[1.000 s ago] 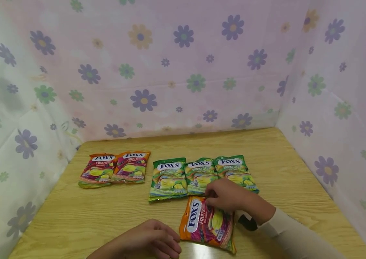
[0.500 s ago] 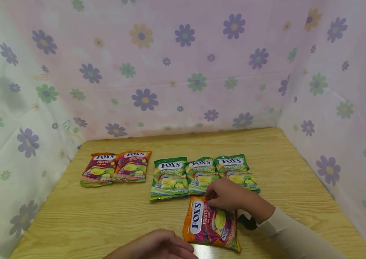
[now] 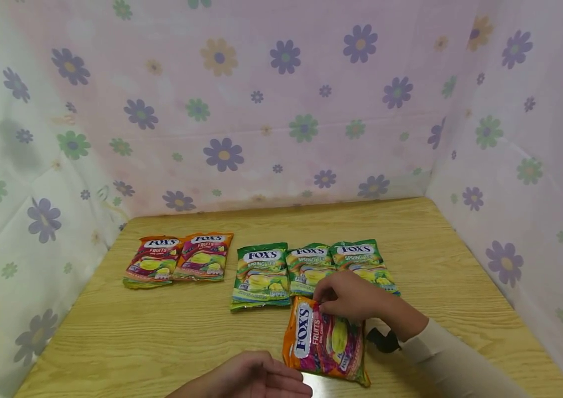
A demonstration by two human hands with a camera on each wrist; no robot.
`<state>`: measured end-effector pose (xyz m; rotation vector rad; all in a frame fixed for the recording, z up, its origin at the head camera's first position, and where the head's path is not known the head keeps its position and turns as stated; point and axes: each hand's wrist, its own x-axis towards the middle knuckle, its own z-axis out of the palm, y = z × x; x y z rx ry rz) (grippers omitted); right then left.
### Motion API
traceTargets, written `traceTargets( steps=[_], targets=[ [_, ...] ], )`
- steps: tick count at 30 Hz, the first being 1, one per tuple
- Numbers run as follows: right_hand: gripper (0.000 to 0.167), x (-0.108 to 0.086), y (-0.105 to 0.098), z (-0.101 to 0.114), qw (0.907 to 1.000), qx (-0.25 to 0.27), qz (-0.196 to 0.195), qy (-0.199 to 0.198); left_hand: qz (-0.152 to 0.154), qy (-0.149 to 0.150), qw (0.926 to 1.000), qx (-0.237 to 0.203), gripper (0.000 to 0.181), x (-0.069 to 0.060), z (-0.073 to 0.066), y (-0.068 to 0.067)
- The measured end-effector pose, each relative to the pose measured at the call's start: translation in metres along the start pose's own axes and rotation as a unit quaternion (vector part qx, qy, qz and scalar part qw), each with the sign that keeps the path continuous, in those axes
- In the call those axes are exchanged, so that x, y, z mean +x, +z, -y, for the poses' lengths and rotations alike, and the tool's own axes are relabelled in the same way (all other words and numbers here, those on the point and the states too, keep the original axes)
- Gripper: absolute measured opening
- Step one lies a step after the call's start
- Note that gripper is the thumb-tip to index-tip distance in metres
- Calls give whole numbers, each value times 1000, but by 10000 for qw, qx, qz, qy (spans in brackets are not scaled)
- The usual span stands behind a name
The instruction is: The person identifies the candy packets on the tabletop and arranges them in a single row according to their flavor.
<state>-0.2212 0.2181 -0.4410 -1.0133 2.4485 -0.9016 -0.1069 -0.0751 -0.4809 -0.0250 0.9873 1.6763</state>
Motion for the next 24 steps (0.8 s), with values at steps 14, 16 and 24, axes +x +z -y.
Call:
traceTargets(
  steps=[14,16,24],
  targets=[
    [7,1,-14,11,9970,669,-174,-350,-99,417,9964,-731,59,-1,-10,0],
    [7,3,-15,10,9975,622,-276,-171,-189,594,9945,-840,61,0,-12,0],
    [14,10,-13,2,9907,1281,-384,242,-623,1246,9847,-1046,68,5,-13,2]
  ],
)
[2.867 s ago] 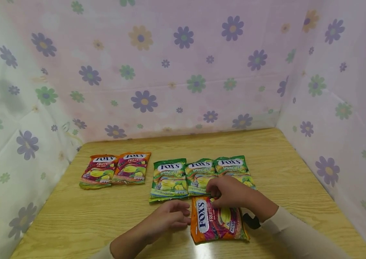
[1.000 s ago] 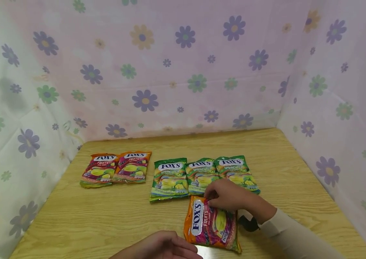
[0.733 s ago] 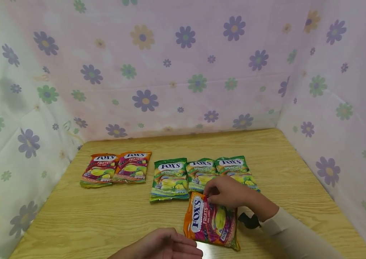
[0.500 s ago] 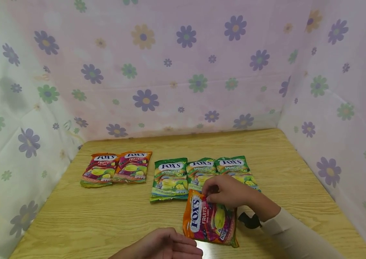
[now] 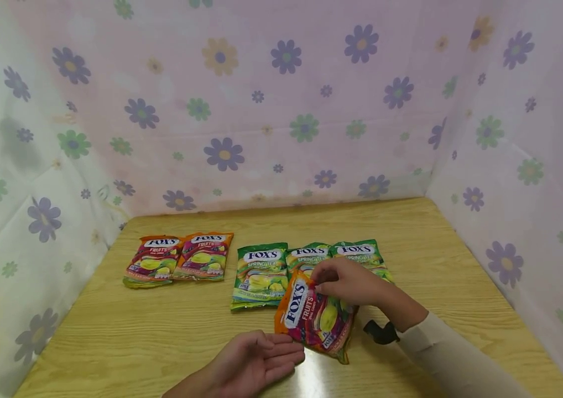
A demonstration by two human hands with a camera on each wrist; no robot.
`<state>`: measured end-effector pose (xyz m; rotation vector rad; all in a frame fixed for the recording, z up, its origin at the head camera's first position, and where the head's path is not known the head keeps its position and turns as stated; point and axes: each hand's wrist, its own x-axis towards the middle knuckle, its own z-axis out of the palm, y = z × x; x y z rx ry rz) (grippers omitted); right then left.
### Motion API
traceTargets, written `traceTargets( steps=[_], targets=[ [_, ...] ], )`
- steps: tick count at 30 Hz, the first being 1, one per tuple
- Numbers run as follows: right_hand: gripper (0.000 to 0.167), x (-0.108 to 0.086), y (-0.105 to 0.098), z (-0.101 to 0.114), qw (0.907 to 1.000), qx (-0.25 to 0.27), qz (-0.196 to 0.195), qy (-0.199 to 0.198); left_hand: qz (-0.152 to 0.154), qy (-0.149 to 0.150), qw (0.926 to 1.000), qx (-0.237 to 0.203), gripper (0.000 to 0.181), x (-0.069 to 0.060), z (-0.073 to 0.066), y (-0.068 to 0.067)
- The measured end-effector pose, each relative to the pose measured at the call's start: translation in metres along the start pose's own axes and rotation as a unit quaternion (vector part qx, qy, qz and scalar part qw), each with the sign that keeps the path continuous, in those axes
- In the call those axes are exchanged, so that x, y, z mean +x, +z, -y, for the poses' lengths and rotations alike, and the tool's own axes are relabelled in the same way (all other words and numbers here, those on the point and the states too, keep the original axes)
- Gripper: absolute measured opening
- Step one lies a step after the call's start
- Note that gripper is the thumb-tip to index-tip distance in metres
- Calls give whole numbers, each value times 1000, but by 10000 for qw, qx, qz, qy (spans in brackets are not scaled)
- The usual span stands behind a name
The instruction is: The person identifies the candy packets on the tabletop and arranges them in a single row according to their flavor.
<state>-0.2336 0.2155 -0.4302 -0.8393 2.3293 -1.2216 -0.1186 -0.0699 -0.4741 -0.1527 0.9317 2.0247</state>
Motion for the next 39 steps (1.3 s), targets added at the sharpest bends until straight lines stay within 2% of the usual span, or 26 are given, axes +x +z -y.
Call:
traceTargets(
  steps=[12,18,28,39],
  targets=[
    [22,3,-1,5,9961,514,-339,631,-283,682,9973,-52,72,6,-4,6],
    [26,3,0,4,9941,672,-437,731,-342,862,9956,-107,67,8,-4,8],
    [44,1,2,4,9878,1149,-670,809,-577,1306,9895,227,68,13,-7,10],
    [46,-2,4,8,9831,1289,-892,943,-635,1527,9851,481,68,13,-10,6]
  ],
)
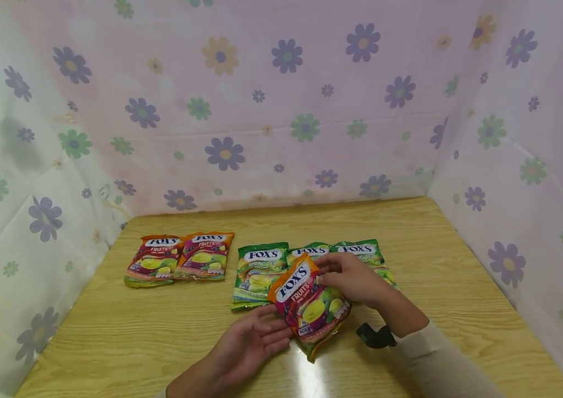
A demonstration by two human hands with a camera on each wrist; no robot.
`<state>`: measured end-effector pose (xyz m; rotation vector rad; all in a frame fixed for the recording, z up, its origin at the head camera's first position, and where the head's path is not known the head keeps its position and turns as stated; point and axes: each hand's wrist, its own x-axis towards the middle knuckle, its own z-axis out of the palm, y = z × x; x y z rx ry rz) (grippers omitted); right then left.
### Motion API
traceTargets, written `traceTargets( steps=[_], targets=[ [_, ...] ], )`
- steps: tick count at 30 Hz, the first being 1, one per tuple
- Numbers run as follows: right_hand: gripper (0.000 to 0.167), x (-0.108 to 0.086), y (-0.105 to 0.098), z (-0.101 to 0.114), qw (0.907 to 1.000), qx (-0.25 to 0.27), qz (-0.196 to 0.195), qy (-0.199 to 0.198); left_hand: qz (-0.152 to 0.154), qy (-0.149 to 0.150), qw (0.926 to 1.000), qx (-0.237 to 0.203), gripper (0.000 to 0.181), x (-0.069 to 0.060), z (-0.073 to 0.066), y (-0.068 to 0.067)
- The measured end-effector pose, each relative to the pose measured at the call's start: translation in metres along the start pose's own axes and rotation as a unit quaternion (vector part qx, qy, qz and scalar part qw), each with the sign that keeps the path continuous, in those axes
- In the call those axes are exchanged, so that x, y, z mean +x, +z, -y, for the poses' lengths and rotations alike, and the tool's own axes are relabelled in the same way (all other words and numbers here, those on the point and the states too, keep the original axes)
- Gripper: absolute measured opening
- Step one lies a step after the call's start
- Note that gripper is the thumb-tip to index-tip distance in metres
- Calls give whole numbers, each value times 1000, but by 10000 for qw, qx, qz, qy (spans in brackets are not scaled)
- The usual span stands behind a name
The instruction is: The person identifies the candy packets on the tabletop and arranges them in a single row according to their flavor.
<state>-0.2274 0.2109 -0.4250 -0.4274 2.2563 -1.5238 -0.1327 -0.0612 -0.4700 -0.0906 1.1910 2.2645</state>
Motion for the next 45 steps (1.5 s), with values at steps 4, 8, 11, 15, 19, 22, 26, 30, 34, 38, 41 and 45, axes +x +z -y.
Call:
traceTargets(
  steps=[4,8,11,15,19,22,26,30,34,38,41,45],
  targets=[
    [47,0,0,1,9999,67,-76,9,-83,118,9999,-94,70,2,-4,1],
    [47,0,-2,1,9998,112,-169,-11,-76,231,9997,-64,69,5,-9,1],
    [47,0,-2,1,9995,104,-308,13,-45,332,9994,62,68,8,-15,1],
    [50,0,-2,4,9988,85,-481,-2,-32,513,9984,247,67,12,-25,3],
    [51,2,-2,9,9981,139,-575,-155,-41,678,9968,418,64,17,-36,3],
    [52,5,-2,14,9974,180,-630,-298,-39,795,9952,575,64,20,-44,2],
    [52,8,-2,22,9959,111,-825,-366,-26,949,9925,767,62,23,-55,2],
    [53,9,-3,31,9943,51,-990,-398,2,1056,9903,902,57,24,-67,1],
    [54,13,-3,38,9927,168,-1131,-393,47,1210,9862,1127,58,23,-80,1],
    [53,20,-2,45,9900,430,-1275,-424,-10,1410,9799,1413,59,23,-96,1],
    [51,26,1,53,9860,771,-1412,-441,-133,1590,9739,1616,56,23,-109,3],
    [52,37,7,63,9761,1423,-1548,-542,-273,1846,9666,1754,52,25,-126,3]
  ],
)
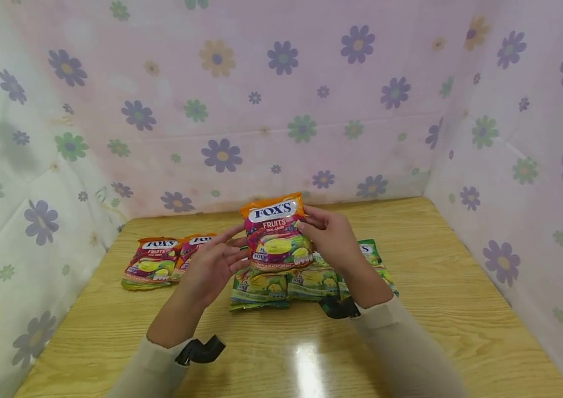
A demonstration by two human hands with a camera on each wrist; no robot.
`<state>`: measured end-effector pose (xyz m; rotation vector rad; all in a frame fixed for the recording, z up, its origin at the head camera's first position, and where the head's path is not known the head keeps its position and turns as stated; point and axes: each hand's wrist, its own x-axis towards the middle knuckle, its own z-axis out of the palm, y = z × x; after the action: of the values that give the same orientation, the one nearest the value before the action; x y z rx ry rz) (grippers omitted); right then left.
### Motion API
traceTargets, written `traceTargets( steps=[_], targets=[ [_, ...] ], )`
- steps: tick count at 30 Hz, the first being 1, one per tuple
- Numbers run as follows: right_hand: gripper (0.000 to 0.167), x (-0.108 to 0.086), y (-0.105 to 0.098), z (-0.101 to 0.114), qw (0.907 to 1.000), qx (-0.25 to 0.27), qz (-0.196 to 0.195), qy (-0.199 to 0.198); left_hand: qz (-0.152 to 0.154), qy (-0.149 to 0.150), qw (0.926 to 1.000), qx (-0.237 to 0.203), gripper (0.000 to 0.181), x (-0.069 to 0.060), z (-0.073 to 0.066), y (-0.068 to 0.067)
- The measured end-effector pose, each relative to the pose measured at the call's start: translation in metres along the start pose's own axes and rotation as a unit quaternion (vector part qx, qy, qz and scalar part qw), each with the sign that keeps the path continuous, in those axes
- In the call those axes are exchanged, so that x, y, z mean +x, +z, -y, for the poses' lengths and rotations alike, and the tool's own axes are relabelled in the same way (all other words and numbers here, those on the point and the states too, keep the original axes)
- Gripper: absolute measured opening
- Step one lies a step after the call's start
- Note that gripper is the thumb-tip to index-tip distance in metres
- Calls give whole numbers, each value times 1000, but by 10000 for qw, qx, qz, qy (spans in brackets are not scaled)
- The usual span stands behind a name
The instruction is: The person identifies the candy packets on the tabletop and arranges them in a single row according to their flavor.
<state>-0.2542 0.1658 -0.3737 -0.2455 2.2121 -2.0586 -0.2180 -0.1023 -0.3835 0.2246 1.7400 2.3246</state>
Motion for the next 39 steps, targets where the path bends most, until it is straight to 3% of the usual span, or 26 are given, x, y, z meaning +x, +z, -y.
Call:
traceTargets(
  steps=[3,7,12,24,32,39],
  targets=[
    [53,7,9,1,9979,650,63,-47,-95,86,9999,28,51,5,-5,-5],
    [53,12,21,0,9876,1515,398,-122,-304,66,9995,-97,48,8,-9,-14],
    [52,14,34,-3,9749,2142,582,-157,-401,138,9991,-70,48,12,-15,-25],
    [65,12,52,-7,9688,2090,1319,201,-821,32,9964,213,48,7,-24,-51],
    [65,17,57,-16,9637,2151,1548,320,-980,-116,9929,669,46,7,-26,-61],
    [64,34,80,-26,9479,2620,1687,660,-1209,-196,9886,871,47,9,-24,-82]
  ],
)
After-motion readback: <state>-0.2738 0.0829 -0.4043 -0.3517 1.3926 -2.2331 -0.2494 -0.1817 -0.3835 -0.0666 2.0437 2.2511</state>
